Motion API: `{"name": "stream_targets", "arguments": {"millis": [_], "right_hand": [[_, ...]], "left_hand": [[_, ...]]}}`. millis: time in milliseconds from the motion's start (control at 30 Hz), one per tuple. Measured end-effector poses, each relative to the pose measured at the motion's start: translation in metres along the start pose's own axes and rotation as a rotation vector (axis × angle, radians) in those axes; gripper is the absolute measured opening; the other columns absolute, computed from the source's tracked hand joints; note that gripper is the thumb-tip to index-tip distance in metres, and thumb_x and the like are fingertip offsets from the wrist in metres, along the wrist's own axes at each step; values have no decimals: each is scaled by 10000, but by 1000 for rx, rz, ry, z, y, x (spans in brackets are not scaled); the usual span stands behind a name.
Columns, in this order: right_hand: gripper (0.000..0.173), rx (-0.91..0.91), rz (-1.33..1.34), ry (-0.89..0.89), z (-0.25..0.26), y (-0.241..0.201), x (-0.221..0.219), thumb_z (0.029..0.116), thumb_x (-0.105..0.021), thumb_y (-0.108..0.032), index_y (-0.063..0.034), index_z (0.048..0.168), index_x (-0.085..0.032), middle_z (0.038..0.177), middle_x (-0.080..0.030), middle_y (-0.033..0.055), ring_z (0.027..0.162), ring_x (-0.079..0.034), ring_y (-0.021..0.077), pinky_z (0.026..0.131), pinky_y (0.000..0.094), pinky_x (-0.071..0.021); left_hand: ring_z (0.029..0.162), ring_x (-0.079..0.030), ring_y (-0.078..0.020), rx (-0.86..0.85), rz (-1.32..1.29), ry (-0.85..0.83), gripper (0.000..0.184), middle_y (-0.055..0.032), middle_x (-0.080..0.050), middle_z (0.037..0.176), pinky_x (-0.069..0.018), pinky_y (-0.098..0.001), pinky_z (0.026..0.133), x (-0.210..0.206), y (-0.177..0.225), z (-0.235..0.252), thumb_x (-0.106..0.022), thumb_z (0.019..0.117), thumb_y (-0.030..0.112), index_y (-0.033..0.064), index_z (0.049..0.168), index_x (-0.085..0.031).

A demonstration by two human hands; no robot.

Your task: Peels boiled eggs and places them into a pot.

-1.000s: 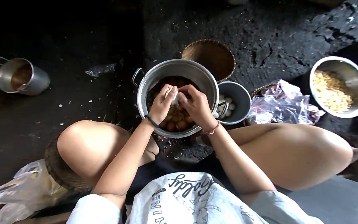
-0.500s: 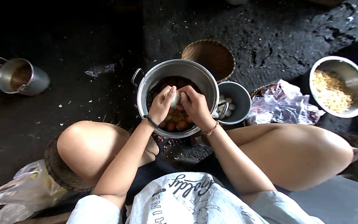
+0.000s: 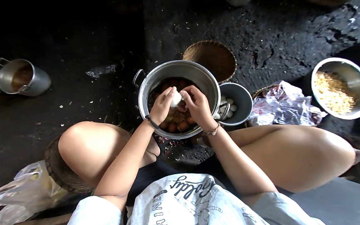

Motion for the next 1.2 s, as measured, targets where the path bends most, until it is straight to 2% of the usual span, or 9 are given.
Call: {"name": "stream_targets", "arguments": {"millis": [67, 167, 333, 467, 800, 900, 1000, 1100, 1200], "right_hand": [[303, -75, 96, 7, -1, 6, 2, 1115, -421, -305, -89, 1209, -612, 805, -626, 79, 539, -560, 127, 477, 262, -499], [398, -64, 158, -28, 0, 4, 5, 1129, -327, -325, -110, 1282, -626, 951, -677, 57, 666, -604, 105, 572, 251, -520], [348, 76, -15, -60, -1, -10, -3, 993, -677, -248, -87, 1286, -581, 1012, -680, 92, 764, -665, 143, 644, 293, -578], [249, 83, -58, -32, 1, -10, -4, 1024, -588, -131, -65, 1264, -594, 1014, -680, 107, 713, -658, 142, 611, 293, -574], [226, 37, -69, 3, 0, -7, -3, 1043, -520, -109, -62, 1240, -621, 951, -672, 98, 680, -634, 137, 595, 293, -555], [234, -33, 45, 15, 0, 1, 0, 1069, -496, -151, -76, 1253, -621, 903, -659, 92, 605, -605, 133, 546, 274, -545], [251, -76, 111, 45, -1, 6, 5, 1079, -471, -180, -91, 1269, -610, 877, -655, 87, 594, -606, 137, 542, 276, -548], [249, -100, 157, 76, -1, 5, 12, 1097, -452, -223, -107, 1265, -592, 869, -642, 63, 580, -588, 105, 525, 245, -535], [242, -65, 37, 61, 4, 5, 17, 1095, -440, -185, -72, 1252, -586, 866, -644, 90, 588, -608, 123, 535, 269, -551]], "left_hand": [[759, -564, -28, 49, -125, 25, 453, -1, -612, 969, -471, -187, 622, -1, -8, 1, -264, 1106, 347, 80, 1188, -621], [920, -610, -89, 127, -242, 55, 478, -34, -632, 1091, -531, -268, 767, -1, -21, 2, -256, 1099, 371, 93, 1248, -616], [957, -586, -74, 102, -192, 46, 440, -33, -595, 1072, -520, -277, 833, -3, -15, 0, -303, 1103, 370, 60, 1249, -578], [803, -589, -48, 117, -255, 57, 314, 2, -610, 944, -517, -223, 703, -3, -14, -1, -425, 1086, 347, 94, 1185, -583], [836, -631, -101, 300, -480, 29, 489, -19, -641, 1004, -559, -279, 743, -13, -35, -11, -345, 1074, 517, 123, 1244, -580], [623, -558, -76, 372, -572, -50, 600, 20, -594, 777, -508, -249, 578, -18, -53, -21, -484, 921, 771, 208, 1042, -650], [463, -380, -36, 324, -694, -62, 462, 67, -412, 603, -375, -189, 447, -22, -48, -17, -527, 960, 678, 224, 900, -591], [535, -492, -50, 312, -785, 40, 470, 59, -519, 669, -471, -202, 506, -17, -36, -4, -283, 1076, 533, 200, 932, -582], [813, -651, -131, 413, -734, 141, 489, -16, -668, 954, -558, -296, 695, -10, -44, -6, -264, 1080, 534, 177, 1025, -593]]}}
Point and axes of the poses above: each hand's wrist, its own z-axis towards the middle knuckle, its own x-axis out of the back of the hand, y = z × x, the point moved 9 cm from there along z, towards the middle knuckle
